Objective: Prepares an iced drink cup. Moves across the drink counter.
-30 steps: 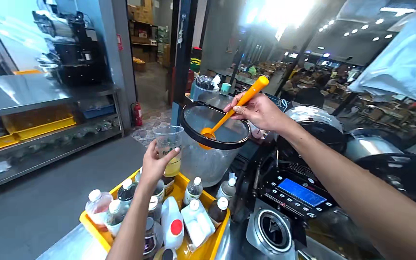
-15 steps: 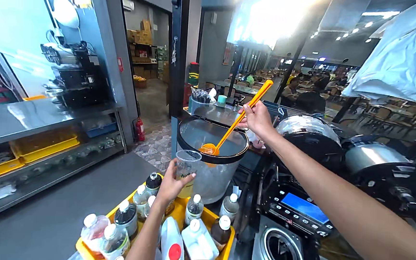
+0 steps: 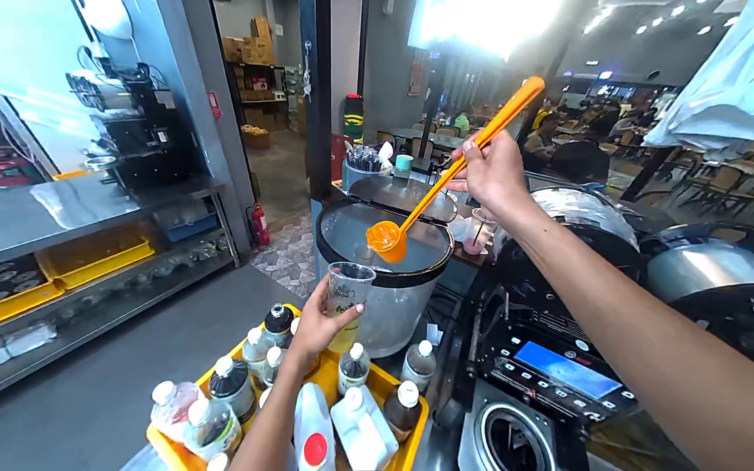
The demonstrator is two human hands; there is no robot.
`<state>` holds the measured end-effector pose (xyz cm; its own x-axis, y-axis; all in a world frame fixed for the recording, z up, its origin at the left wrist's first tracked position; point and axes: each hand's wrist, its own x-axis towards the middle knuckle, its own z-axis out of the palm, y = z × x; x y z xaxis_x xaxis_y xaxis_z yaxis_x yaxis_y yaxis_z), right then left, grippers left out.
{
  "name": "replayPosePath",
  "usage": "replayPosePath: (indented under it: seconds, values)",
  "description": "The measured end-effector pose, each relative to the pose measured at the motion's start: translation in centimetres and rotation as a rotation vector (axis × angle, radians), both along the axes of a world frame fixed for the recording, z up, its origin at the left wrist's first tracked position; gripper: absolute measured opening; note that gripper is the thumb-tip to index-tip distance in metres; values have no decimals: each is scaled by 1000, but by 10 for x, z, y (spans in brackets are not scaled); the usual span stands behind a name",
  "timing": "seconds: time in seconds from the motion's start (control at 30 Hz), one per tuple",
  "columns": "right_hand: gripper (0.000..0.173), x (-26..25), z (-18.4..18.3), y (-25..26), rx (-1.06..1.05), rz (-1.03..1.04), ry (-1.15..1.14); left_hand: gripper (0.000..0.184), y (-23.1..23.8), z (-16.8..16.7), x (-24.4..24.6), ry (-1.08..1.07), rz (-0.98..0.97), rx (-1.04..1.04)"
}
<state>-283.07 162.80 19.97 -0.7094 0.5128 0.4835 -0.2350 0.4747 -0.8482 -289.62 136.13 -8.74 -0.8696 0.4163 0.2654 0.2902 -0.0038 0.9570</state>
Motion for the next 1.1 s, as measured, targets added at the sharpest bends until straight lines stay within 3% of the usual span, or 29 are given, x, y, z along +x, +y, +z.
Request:
replayPosePath:
  seconds: [0.27, 0.37, 0.47, 0.57, 0.7, 0.8, 0.9, 1.0, 1.1]
  values:
    - [19, 62, 7, -61, 365, 225, 233, 100, 16, 18, 9, 76, 258, -147]
    - [18, 99, -18, -86, 625, 363, 322, 99, 23, 25, 14, 89, 315, -140]
    - [14, 129, -66, -95, 814, 553, 444, 100, 21, 33, 23, 78, 334, -96]
    - [5, 155, -101, -92, 915, 742, 469, 99, 17, 33, 26, 98, 324, -15]
    - [4, 173, -116, -81, 975, 829, 475, 96, 11, 33, 29, 96, 245, 110]
    - [7, 178, -115, -72, 806, 819, 477, 91, 8, 41, 32, 70, 170, 207]
    - [17, 166, -100, -67, 543, 551, 592, 86, 7, 51, 33, 55, 108, 301]
    - [18, 124, -86, -72, 197, 386, 650, 80, -9, 52, 33, 81, 71, 282]
    - [20, 55, -107, -72, 8, 313, 522, 72, -13, 53, 28, 156, 43, 276]
